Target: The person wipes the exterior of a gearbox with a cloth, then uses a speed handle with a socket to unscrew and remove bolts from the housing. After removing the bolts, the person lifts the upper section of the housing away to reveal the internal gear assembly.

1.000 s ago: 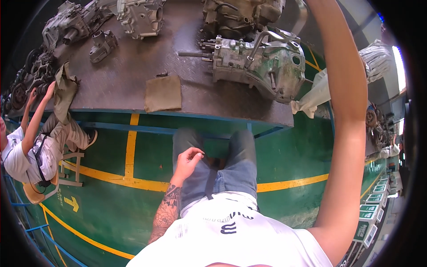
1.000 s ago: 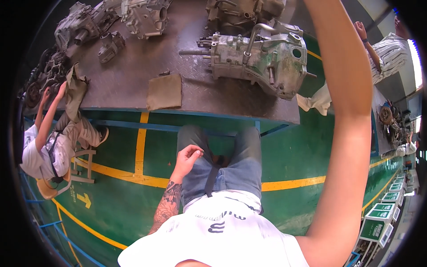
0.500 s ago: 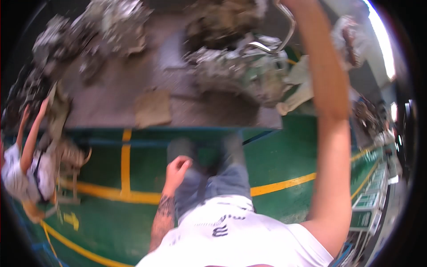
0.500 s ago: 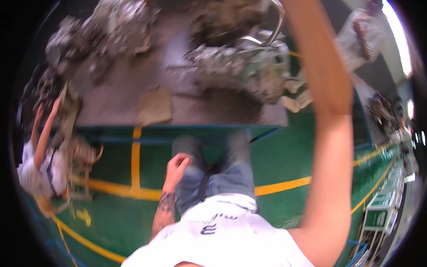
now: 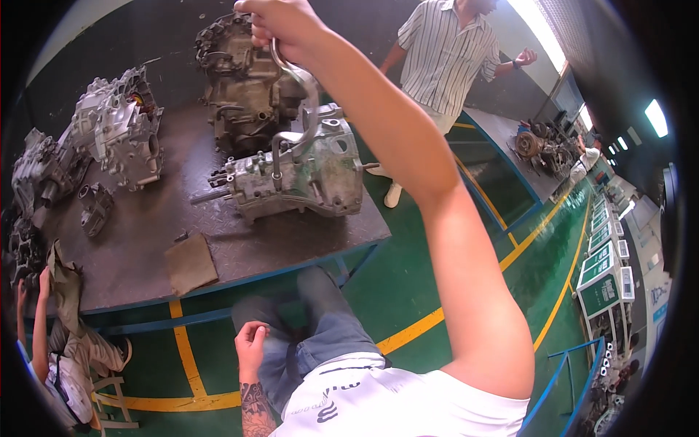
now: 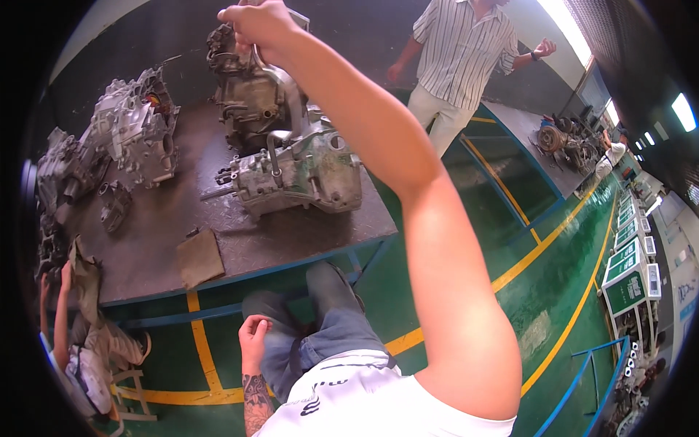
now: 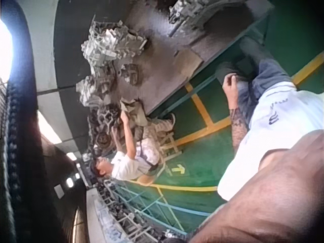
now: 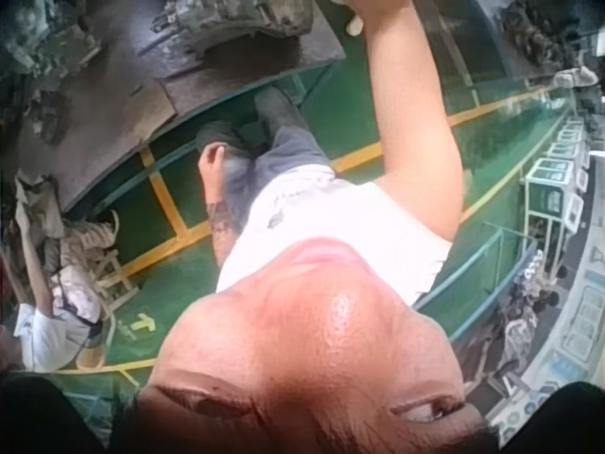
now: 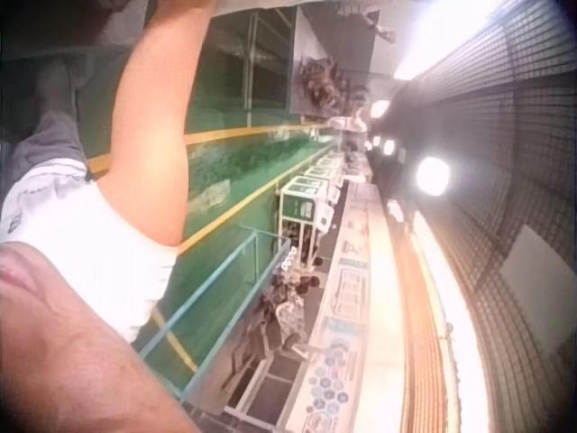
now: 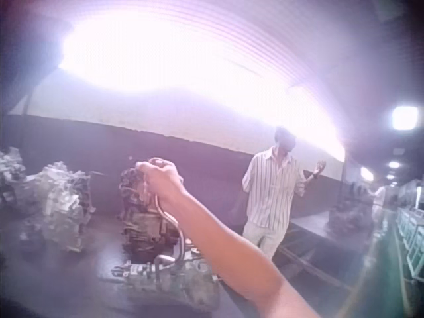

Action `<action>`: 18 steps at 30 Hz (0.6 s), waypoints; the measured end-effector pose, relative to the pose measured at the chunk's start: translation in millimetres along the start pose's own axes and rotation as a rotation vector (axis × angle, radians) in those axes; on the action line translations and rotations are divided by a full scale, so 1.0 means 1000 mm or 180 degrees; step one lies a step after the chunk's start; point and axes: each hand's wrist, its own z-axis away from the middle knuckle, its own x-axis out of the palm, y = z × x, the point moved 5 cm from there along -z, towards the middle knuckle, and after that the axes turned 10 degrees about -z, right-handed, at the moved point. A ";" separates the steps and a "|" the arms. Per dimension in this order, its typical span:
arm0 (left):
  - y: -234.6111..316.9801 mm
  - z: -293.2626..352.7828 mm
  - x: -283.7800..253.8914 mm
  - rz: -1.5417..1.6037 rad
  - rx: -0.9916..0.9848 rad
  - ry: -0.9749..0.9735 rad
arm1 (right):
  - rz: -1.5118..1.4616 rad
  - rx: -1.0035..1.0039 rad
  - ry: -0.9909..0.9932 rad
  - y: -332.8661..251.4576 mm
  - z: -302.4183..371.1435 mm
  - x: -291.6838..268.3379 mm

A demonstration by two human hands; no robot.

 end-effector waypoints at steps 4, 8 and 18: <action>0.011 -0.002 0.019 0.0194 0.0022 0.0034 | 0.0133 -0.0315 -0.0775 -0.004 -0.007 -0.003; 0.029 -0.007 0.043 0.0045 0.0182 0.0046 | -0.1088 0.0023 -0.0631 0.005 -0.013 -0.014; 0.148 -0.113 0.079 -0.1170 0.1377 0.0225 | -0.1017 -0.0426 -0.0426 -0.001 0.024 -0.021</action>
